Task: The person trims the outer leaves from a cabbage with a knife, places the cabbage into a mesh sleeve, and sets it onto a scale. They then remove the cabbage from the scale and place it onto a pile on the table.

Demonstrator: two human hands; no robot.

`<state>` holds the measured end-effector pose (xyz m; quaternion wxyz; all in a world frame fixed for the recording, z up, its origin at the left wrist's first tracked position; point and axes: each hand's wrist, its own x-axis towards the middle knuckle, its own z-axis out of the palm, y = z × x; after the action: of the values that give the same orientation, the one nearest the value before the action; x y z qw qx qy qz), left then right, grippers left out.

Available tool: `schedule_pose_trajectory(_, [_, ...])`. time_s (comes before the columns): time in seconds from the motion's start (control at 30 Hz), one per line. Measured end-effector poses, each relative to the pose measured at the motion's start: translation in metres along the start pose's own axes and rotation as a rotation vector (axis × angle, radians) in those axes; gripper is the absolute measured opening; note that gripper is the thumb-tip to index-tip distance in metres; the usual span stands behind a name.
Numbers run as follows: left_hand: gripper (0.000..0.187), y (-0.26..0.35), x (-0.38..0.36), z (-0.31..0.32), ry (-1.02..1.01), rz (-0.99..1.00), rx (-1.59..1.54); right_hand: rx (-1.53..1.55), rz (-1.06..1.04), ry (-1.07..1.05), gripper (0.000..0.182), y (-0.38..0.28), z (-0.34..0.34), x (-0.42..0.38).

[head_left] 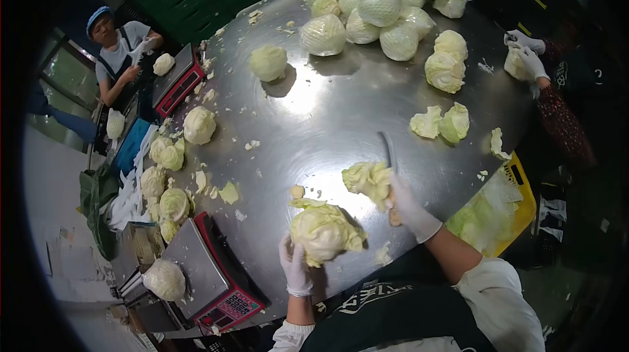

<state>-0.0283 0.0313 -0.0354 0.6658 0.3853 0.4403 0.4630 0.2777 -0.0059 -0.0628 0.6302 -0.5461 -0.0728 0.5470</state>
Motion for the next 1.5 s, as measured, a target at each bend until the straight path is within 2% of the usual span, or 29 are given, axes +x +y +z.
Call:
schedule_pose_trajectory(0.03, [0.062,0.011,0.002,-0.007,0.012,0.012,0.001,0.099,-0.026,0.006,0.030,-0.007,-0.016,0.006])
schedule_pose_trajectory(0.1, [0.058,0.037,0.003,-0.009,0.036,-0.423,-0.409,-0.455,-0.172,0.176,0.037,-0.047,-0.026,-0.010])
schedule_pose_trajectory(0.13, [0.058,0.045,0.000,-0.005,0.019,-0.441,-0.386,-0.460,-0.171,0.161,0.037,-0.052,-0.026,-0.015])
schedule_pose_trajectory(0.17, [0.058,0.041,0.003,-0.005,0.029,-0.434,-0.390,-0.927,-0.429,0.271,0.043,-0.053,-0.026,-0.022])
schedule_pose_trajectory(0.2, [0.059,0.032,0.009,-0.004,0.029,-0.258,-0.143,-1.390,-0.695,0.383,0.053,-0.054,-0.025,-0.027])
schedule_pose_trajectory(0.23, [0.061,0.031,0.013,0.005,0.025,-0.085,0.102,-1.394,-0.695,0.381,0.053,-0.052,-0.020,-0.033])
schedule_pose_trajectory(0.27, [0.065,0.032,0.010,0.013,-0.082,-0.002,0.200,-1.316,-0.664,0.232,0.061,-0.050,-0.010,-0.038])
schedule_pose_trajectory(0.3, [0.065,0.039,0.005,0.025,-0.081,-0.006,0.194,-1.233,-0.628,0.087,0.069,-0.049,0.001,-0.043])
schedule_pose_trajectory(0.37, [0.070,0.050,-0.002,0.040,-0.250,0.189,0.447,-0.970,-0.366,-0.298,0.071,-0.059,0.029,-0.059])
schedule_pose_trajectory(0.4, [0.080,0.036,0.005,0.026,-0.245,0.233,0.526,-0.970,-0.364,-0.294,0.071,-0.054,0.037,-0.060])
schedule_pose_trajectory(0.43, [0.080,0.028,0.009,0.025,-0.250,0.230,0.525,-0.967,-0.387,-0.402,0.071,-0.049,0.043,-0.063])
schedule_pose_trajectory(0.47, [0.083,0.022,0.013,0.025,-0.237,0.106,0.461,-0.963,-0.408,-0.511,0.070,-0.043,0.045,-0.065])
schedule_pose_trajectory(0.5, [0.087,0.020,0.014,0.029,-0.221,-0.017,0.395,-0.964,-0.404,-0.507,0.070,-0.036,0.044,-0.063])
schedule_pose_trajectory(0.57, [0.088,0.016,0.012,0.041,-0.188,-0.014,0.389,-0.954,-0.571,-0.484,0.068,-0.023,0.040,-0.058])
schedule_pose_trajectory(0.63, [0.090,0.016,0.011,0.057,-0.157,-0.012,0.380,-0.999,-0.483,-0.502,0.065,-0.037,0.041,-0.066])
schedule_pose_trajectory(0.7, [0.086,0.019,0.009,0.073,-0.162,0.217,0.643,-1.077,-0.463,-0.574,0.063,-0.039,0.034,-0.068])
schedule_pose_trajectory(0.73, [0.085,0.024,0.008,0.087,-0.133,0.123,0.533,-1.081,-0.457,-0.571,0.063,-0.037,0.031,-0.068])
schedule_pose_trajectory(0.8, [0.086,0.026,0.008,0.093,-0.135,0.108,0.512,-1.172,-0.661,-0.574,0.060,-0.036,0.027,-0.069])
schedule_pose_trajectory(0.87, [0.087,0.019,0.007,0.094,-0.132,0.086,0.493,-1.257,-0.638,-0.546,0.060,-0.043,0.024,-0.078])
schedule_pose_trajectory(0.93, [0.088,0.003,0.007,0.090,-0.090,0.223,0.636,-1.338,-0.614,-0.513,0.060,-0.056,0.030,-0.091])
schedule_pose_trajectory(1.03, [0.086,-0.003,0.002,0.098,-0.053,0.310,0.764,-1.484,-0.568,-0.370,0.060,-0.060,0.041,-0.102])
schedule_pose_trajectory(1.07, [0.086,-0.005,0.001,0.099,-0.067,0.305,0.760,-1.487,-0.641,-0.310,0.060,-0.053,0.041,-0.100])
schedule_pose_trajectory(1.13, [0.087,-0.009,0.000,0.099,-0.018,0.450,0.875,-1.491,-0.704,-0.237,0.060,-0.048,0.043,-0.098])
schedule_pose_trajectory(1.23, [0.089,-0.019,0.003,0.099,0.035,0.419,0.831,-1.454,-0.640,-0.227,0.057,-0.046,0.045,-0.089])
schedule_pose_trajectory(1.3, [0.090,-0.019,0.002,0.105,0.023,0.333,0.711,-1.464,-0.864,-0.224,0.053,-0.043,0.043,-0.082])
schedule_pose_trajectory(1.33, [0.090,-0.012,-0.001,0.111,0.038,0.295,0.661,-1.468,-0.778,-0.231,0.038,-0.051,0.046,-0.085])
schedule_pose_trajectory(1.37, [0.091,-0.008,-0.001,0.115,0.051,0.258,0.614,-1.469,-0.768,-0.203,0.038,-0.057,0.045,-0.074])
schedule_pose_trajectory(1.43, [0.094,-0.016,-0.015,0.104,-0.104,0.762,1.124,-1.367,-0.433,-0.162,0.029,-0.070,0.033,-0.040])
schedule_pose_trajectory(1.5, [0.094,-0.025,-0.015,0.095,-0.140,0.703,0.957,-1.373,-0.438,-0.149,0.029,-0.065,0.021,-0.017])
